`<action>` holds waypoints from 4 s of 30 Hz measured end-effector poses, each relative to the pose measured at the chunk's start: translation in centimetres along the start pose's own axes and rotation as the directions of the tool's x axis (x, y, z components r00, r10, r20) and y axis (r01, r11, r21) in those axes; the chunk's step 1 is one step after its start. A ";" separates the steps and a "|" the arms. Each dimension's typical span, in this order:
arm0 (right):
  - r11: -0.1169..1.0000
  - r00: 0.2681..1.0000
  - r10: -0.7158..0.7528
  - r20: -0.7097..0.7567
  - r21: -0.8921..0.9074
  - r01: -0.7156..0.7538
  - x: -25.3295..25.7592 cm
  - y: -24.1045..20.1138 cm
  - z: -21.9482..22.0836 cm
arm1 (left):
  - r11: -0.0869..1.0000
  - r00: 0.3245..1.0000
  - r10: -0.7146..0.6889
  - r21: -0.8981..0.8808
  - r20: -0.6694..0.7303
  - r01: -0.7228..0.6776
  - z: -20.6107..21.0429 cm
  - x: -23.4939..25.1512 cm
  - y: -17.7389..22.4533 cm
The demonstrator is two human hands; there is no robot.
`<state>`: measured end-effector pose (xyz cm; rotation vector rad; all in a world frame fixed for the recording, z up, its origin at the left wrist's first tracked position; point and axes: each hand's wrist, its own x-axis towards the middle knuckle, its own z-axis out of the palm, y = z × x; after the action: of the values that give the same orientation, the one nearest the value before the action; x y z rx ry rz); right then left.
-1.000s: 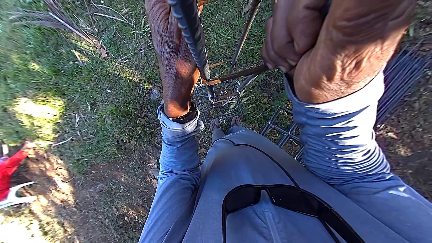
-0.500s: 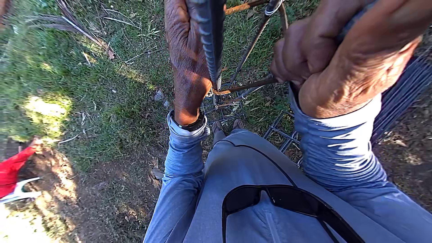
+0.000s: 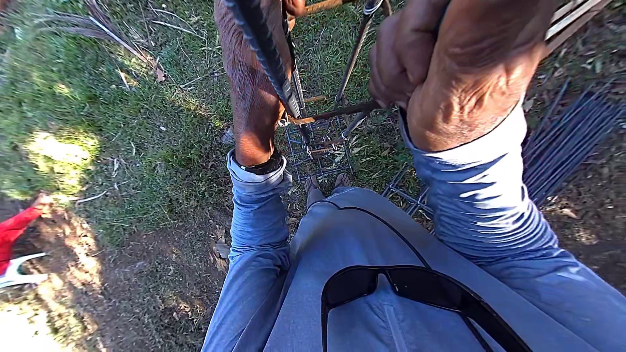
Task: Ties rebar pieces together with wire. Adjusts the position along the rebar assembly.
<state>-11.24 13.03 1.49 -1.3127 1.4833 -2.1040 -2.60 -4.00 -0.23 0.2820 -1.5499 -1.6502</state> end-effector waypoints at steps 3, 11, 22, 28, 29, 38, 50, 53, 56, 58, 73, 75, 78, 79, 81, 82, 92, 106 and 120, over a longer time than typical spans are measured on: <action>0.999 1.000 0.018 -0.004 0.026 -0.018 0.7 0.4 0.5 | 0.997 1.000 -0.002 0.074 0.005 0.001 -1.0 -0.1 -0.2; 0.996 0.999 0.013 -0.033 0.091 -0.010 1.5 1.2 0.6 | 0.962 0.999 0.035 0.269 0.017 -0.038 -1.6 -0.1 -0.1; 0.994 0.999 0.036 -0.007 0.103 -0.035 1.3 0.8 -0.8 | 0.966 0.998 0.061 0.249 0.023 -0.065 -0.3 0.0 -0.6; 0.999 1.000 -0.019 0.025 0.029 0.019 2.3 1.5 -1.8 | 0.948 0.999 0.030 0.317 -0.028 -0.020 1.2 0.3 0.2; 1.000 0.999 -0.020 0.025 0.016 0.020 2.3 1.5 -2.1 | 0.955 0.999 0.025 0.296 -0.035 -0.013 1.6 0.4 0.2; 0.999 0.999 0.000 -0.037 0.049 0.002 2.2 1.1 -4.9 | 0.928 0.999 0.043 0.371 -0.013 -0.035 4.9 0.3 -0.3; 0.999 0.999 0.005 -0.043 -0.033 -0.007 1.3 0.6 -6.9 | 0.951 0.997 0.071 0.299 0.016 -0.073 6.9 0.5 -0.9; 1.000 0.999 -0.027 -0.025 -0.010 0.026 0.9 0.4 -6.5 | 0.963 0.996 0.059 0.260 0.072 -0.076 6.2 1.1 -1.0; 0.998 0.997 -0.058 -0.043 0.025 0.059 0.5 0.4 -5.7 | 0.984 0.996 0.066 0.159 0.056 -0.074 5.8 1.5 -1.3; 0.997 0.996 -0.063 -0.065 0.038 0.065 0.3 0.3 -5.1 | 0.995 0.996 0.072 0.072 0.053 -0.075 5.5 1.6 -1.5; 0.993 0.981 -0.121 -0.150 -0.011 0.121 0.9 0.6 -1.8 | 0.986 0.995 0.094 0.144 -0.044 -0.087 3.6 1.8 0.0; 0.994 0.983 -0.112 -0.146 -0.028 0.109 1.0 0.7 -1.8 | 0.976 0.991 0.122 0.188 -0.054 -0.110 3.4 1.3 -0.2; 0.993 0.984 -0.114 -0.139 -0.027 0.112 1.2 1.1 -1.3 | 0.961 0.988 0.142 0.247 -0.059 -0.123 2.8 1.1 -0.3; 0.992 0.984 -0.123 -0.131 -0.012 0.123 1.4 1.3 -1.1 | 0.968 0.990 0.132 0.222 -0.056 -0.116 2.6 1.5 -0.4; 0.992 0.986 -0.125 -0.110 0.012 0.127 1.7 1.5 -1.1 | 0.979 0.991 0.115 0.178 -0.070 -0.101 2.5 2.2 -0.6; 0.992 0.987 -0.124 -0.103 0.020 0.127 1.7 1.6 -1.0 | 0.986 0.992 0.101 0.141 -0.072 -0.090 2.4 2.4 -0.6; 0.995 0.994 -0.081 -0.071 0.046 0.084 1.6 1.2 -0.9 | 0.988 0.994 0.100 0.124 -0.033 -0.096 1.7 2.1 -0.6; 0.995 0.995 -0.064 -0.079 0.067 0.069 2.2 2.0 0.5 | 0.971 0.999 0.031 0.238 -0.039 -0.020 -1.4 -0.6 -0.4; 0.991 0.998 -0.017 -0.053 0.128 0.024 0.4 0.9 -1.2 | 0.939 0.988 0.143 0.324 -0.062 -0.115 1.2 -0.4 -0.6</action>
<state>-12.66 13.12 0.84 -1.2402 1.3341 -2.2220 -3.42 -2.94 -0.61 0.4067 -1.7308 -1.2662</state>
